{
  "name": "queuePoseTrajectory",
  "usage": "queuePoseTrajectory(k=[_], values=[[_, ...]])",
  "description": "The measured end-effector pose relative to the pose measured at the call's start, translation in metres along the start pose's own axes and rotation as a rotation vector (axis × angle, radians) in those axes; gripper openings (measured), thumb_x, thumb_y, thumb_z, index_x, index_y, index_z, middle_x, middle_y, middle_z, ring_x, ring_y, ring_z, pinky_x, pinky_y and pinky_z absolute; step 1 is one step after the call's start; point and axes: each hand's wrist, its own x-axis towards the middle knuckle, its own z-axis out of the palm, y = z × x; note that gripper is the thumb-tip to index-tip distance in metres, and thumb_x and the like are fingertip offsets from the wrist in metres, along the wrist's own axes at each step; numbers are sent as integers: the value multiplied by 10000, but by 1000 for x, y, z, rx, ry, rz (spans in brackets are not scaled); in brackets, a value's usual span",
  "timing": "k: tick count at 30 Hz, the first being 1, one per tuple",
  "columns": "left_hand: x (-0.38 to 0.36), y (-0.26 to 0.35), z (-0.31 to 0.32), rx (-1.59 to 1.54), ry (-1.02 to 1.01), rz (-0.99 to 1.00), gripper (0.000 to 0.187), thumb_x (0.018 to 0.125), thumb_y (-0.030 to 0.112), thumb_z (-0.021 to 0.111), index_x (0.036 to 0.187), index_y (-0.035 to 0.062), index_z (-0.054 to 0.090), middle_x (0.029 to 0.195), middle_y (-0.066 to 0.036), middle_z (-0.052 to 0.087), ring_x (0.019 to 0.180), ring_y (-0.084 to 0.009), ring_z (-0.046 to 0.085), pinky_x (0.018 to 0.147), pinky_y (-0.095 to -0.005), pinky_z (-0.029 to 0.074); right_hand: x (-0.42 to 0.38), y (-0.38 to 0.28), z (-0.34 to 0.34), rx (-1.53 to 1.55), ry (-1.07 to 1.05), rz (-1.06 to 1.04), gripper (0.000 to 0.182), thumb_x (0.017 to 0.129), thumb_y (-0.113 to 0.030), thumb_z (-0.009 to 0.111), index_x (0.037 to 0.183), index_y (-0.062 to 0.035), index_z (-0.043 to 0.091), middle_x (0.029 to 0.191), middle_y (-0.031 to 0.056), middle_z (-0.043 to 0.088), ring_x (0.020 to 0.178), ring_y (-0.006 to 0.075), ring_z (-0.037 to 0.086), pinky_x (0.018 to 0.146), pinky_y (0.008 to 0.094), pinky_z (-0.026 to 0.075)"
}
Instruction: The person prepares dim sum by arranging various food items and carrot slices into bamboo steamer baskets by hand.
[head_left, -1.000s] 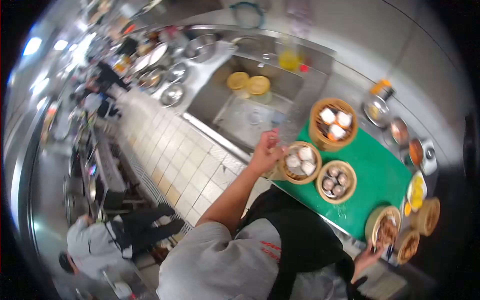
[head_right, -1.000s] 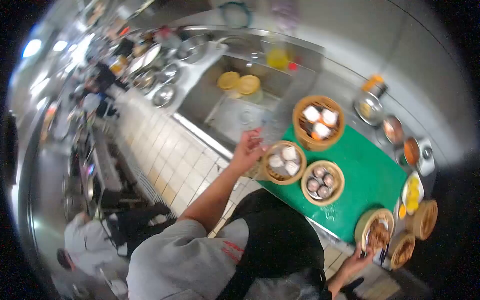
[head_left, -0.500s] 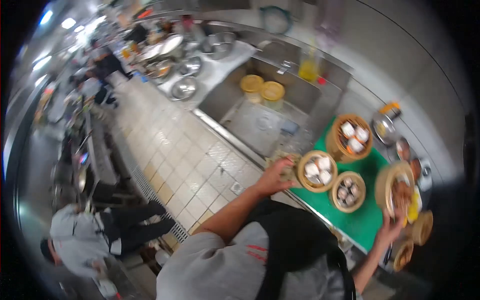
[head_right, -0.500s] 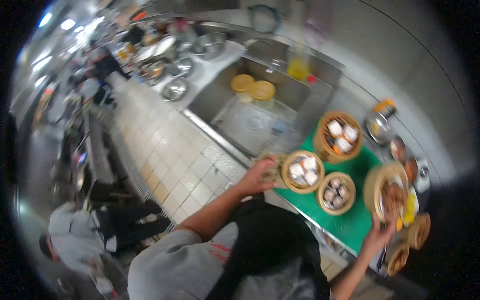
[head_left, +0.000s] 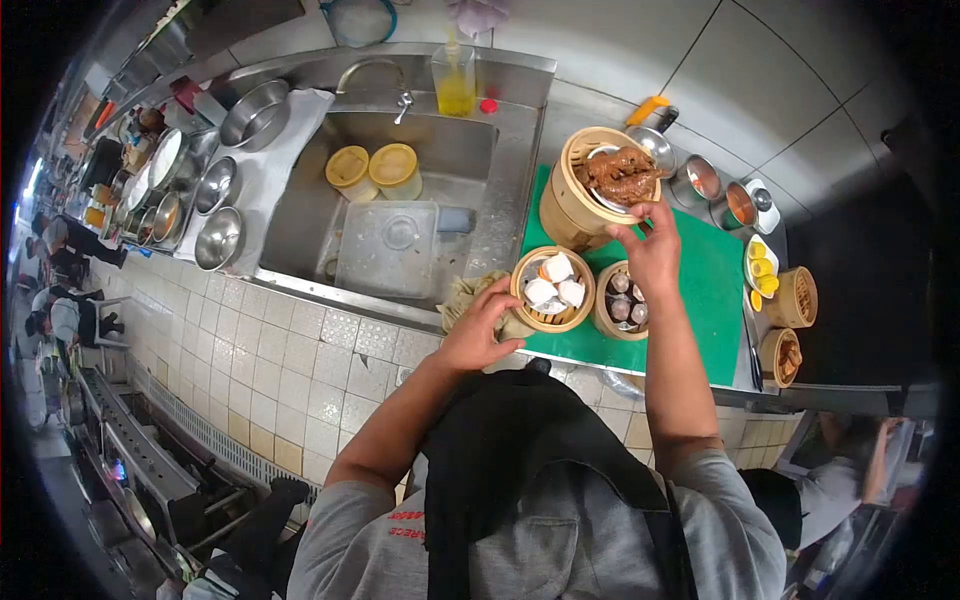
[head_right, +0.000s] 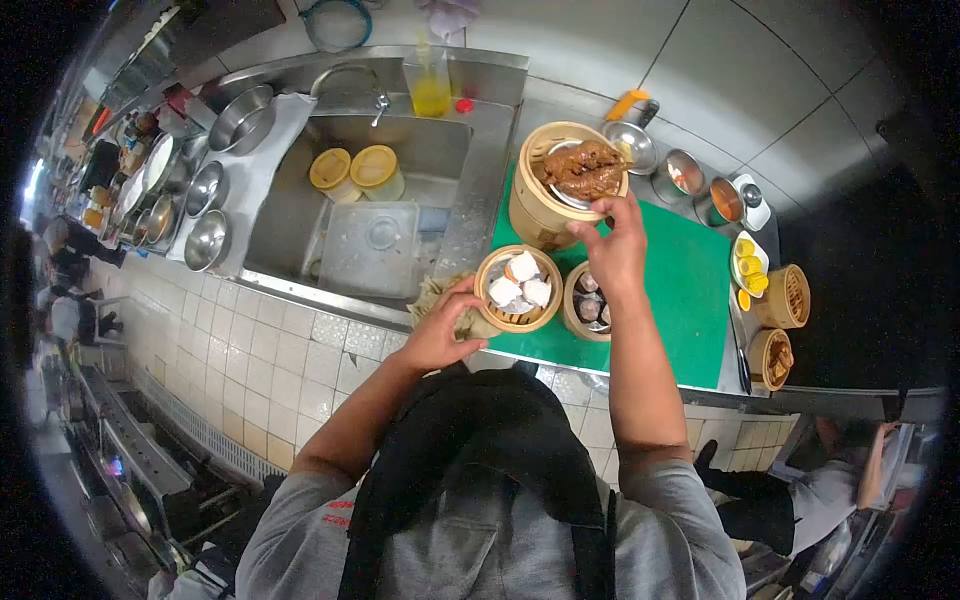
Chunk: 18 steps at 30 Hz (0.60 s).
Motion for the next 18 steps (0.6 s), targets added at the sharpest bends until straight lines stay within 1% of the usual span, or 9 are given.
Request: queuePoseTrajectory(k=[1,3,5,7,8,9,12,16,18], values=[[0,-4,5,-8,-5,-2,604,683,167,824,1206,89,530,1455,-217,381,1362,-381,370,1111,-425,345,1,0,1,-7,-1,6,380,690,14,808,945,-56,536,1221,114,563,1065,262,574,900,357,486],[6,-2,8,12,23,-21,615,682,134,826,1212,103,516,1481,-226,353,1388,-397,342,1121,-441,325,1,0,2,-29,10,-94,380,706,81,783,961,-42,530,1081,62,535,1019,190,556,895,340,510],[10,1,10,36,3,-54,568,684,140,823,1175,115,540,1492,-240,340,1391,-411,332,1121,-445,322,0,-5,-1,-7,-10,-73,371,719,51,787,969,-41,528,1156,76,545,1048,211,558,913,359,499],[15,1,13,123,22,-28,525,672,151,829,1134,140,579,1522,-239,294,1340,-416,403,1076,-435,385,-1,-11,-8,-94,-47,-109,351,745,7,784,974,-38,522,1286,87,525,1078,232,552,927,386,485],[17,0,15,162,42,0,483,661,159,835,1074,129,585,1522,-257,289,1318,-439,421,1065,-444,392,-1,-11,-14,-54,-109,-80,460,721,-38,808,1104,-77,556,1408,201,465,1242,343,516,949,387,472],[18,-2,19,163,33,4,483,661,159,835,1074,129,585,1522,-257,289,1318,-439,421,1065,-444,392,-4,-15,-22,-55,-102,-74,460,721,-38,808,1104,-77,556,1408,201,465,1242,343,516,949,387,472],[24,-5,18,232,48,26,422,635,161,845,969,108,592,1496,-282,326,1304,-453,433,1049,-450,402,-21,-18,-47,22,-119,44,616,763,-166,800,1314,-126,526,1496,267,346,1405,382,338,1021,432,437],[21,9,14,170,60,24,429,618,141,862,944,98,587,1483,-280,349,1326,-426,429,1058,-438,406,-61,10,-95,-131,-147,64,579,756,-144,802,1268,-111,535,1496,276,339,1400,389,343,1045,454,416],[15,26,9,142,65,-15,443,607,129,877,939,99,586,1461,-260,392,1341,-413,418,1076,-422,387,-88,31,-111,-234,-261,119,515,785,-126,783,1236,-90,536,1544,248,268,1392,367,364,1060,473,399]])
